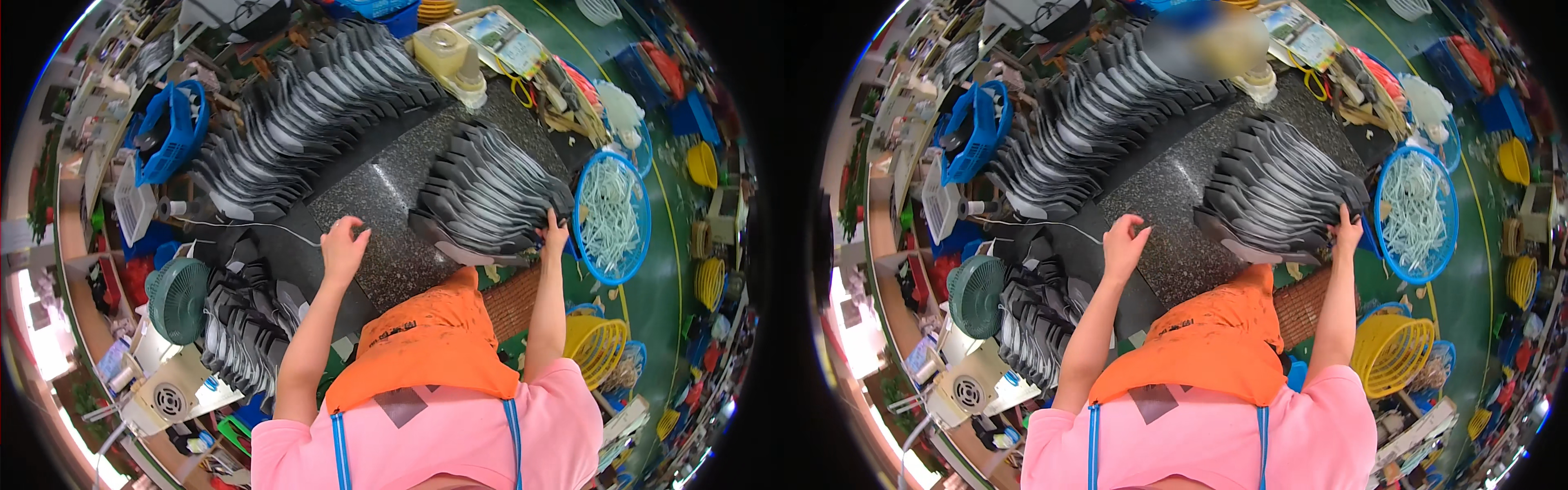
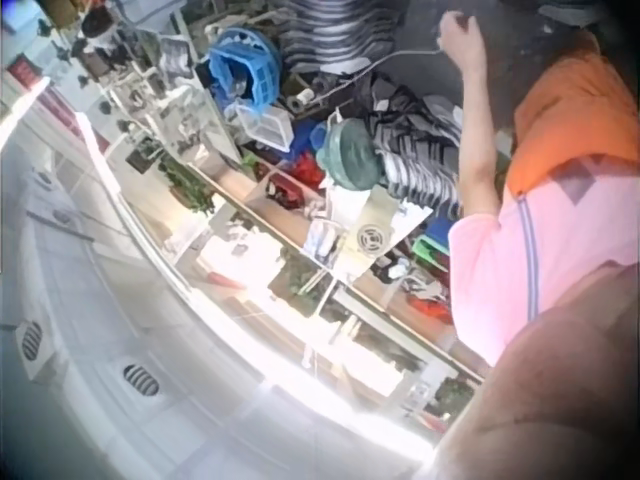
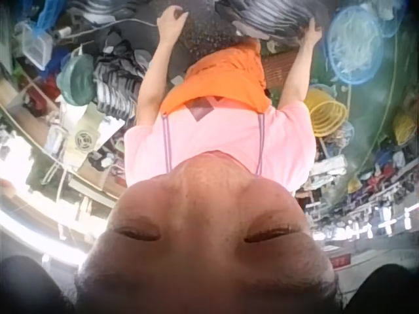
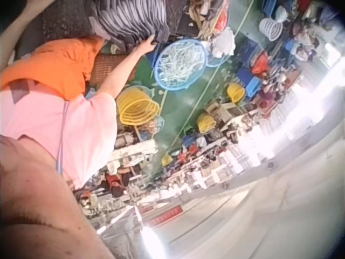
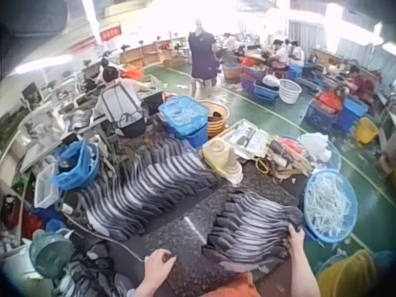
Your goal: The person trims loose threads from stacked fabric pieces using thread snips, swaps an empty thread spool on a holder for a new one, and continues trimming threads from the fabric pieces.
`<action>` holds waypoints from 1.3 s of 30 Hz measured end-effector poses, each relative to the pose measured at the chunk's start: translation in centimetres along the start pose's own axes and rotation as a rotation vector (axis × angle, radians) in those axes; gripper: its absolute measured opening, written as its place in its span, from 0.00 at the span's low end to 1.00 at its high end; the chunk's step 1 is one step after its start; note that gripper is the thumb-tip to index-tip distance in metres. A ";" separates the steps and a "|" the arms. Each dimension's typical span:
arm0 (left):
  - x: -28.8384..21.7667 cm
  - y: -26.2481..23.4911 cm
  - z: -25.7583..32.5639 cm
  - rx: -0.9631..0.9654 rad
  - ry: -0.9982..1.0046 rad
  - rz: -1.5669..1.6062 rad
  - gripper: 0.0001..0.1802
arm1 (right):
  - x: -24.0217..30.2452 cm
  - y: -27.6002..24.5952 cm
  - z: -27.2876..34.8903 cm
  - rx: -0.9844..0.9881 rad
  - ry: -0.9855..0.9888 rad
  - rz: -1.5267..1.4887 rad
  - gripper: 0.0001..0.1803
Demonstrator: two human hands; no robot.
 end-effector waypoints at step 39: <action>15.1 -11.7 -3.4 -0.118 -0.541 1.989 0.19 | 9.1 40.3 13.5 1.118 -0.431 0.726 0.32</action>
Point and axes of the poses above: each hand's wrist, its own z-axis away from the middle knuckle, its own y-axis out of the palm, x = y × z, the point moved 3 cm from there along -z, towards the middle knuckle, and after that the axes turned 13 degrees about z, right-handed, at the moved point
